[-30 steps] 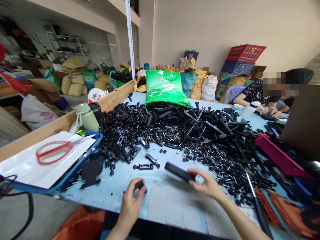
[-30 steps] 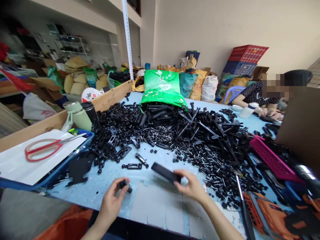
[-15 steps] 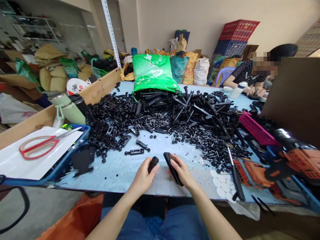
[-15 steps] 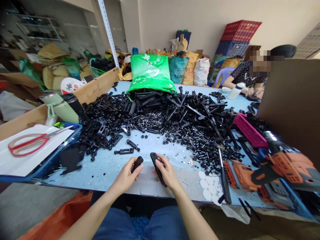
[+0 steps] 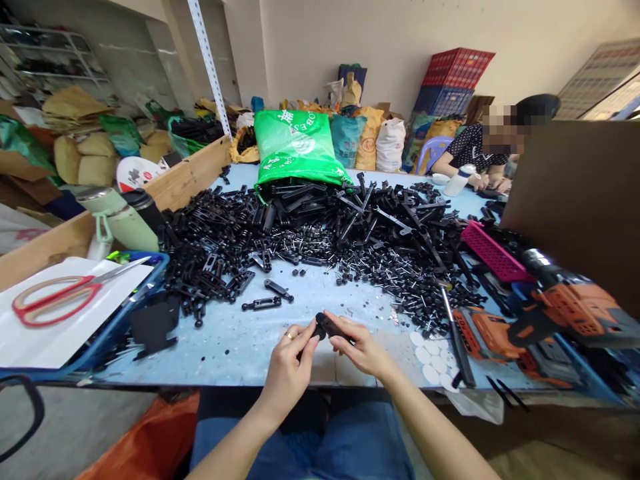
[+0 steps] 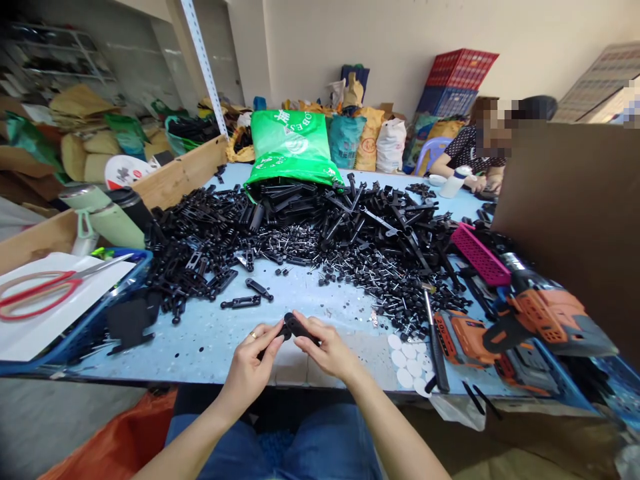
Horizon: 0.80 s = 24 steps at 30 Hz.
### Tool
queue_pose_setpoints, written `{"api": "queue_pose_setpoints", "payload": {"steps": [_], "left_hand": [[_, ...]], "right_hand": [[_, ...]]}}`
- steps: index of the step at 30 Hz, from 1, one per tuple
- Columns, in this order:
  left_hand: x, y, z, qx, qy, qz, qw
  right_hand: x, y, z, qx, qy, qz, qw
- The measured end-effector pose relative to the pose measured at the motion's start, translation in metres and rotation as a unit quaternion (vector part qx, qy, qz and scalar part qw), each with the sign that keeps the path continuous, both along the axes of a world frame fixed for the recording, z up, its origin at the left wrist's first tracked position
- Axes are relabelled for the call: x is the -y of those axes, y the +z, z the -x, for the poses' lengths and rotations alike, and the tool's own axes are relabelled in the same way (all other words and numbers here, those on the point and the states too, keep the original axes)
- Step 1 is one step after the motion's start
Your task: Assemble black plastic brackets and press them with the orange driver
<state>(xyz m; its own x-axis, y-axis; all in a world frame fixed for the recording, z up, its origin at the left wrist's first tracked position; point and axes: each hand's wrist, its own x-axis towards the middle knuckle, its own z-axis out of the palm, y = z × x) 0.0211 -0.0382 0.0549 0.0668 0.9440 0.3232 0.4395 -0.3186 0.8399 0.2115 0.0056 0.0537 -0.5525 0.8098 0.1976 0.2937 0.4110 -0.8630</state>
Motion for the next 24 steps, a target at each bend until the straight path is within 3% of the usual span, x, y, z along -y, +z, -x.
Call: {"api": "queue_pose_setpoints", "payload": {"steps": [6, 11, 13, 15, 18, 20, 22, 24], "left_hand": [[-0.011, 0.012, 0.007, -0.055, -0.055, -0.027, 0.997], [-0.017, 0.018, -0.006, 0.011, 0.031, -0.044, 0.998], [-0.020, 0.018, -0.007, 0.016, 0.034, -0.061, 0.997], [-0.023, 0.016, 0.000, -0.001, -0.011, -0.077, 0.997], [-0.024, 0.013, 0.016, -0.031, -0.133, -0.080, 0.987], [-0.022, 0.011, 0.021, -0.033, -0.170, -0.074, 0.982], [-0.018, 0.011, 0.017, -0.017, -0.137, -0.078, 0.987], [-0.016, 0.013, 0.005, 0.010, -0.062, -0.092, 0.994]], "right_hand": [[-0.010, 0.015, -0.008, 0.091, 0.054, -0.113, 0.988], [-0.004, -0.003, 0.010, -0.022, -0.062, -0.073, 0.995], [-0.003, -0.005, 0.012, -0.034, -0.073, -0.069, 0.994], [-0.004, 0.002, 0.006, 0.010, -0.044, -0.101, 0.994], [-0.007, 0.023, -0.011, 0.092, 0.020, -0.152, 0.984], [-0.006, 0.033, -0.016, 0.110, 0.032, -0.151, 0.982], [-0.002, 0.035, -0.011, 0.093, 0.010, -0.128, 0.987], [0.003, 0.030, 0.003, 0.036, -0.040, -0.092, 0.994]]}}
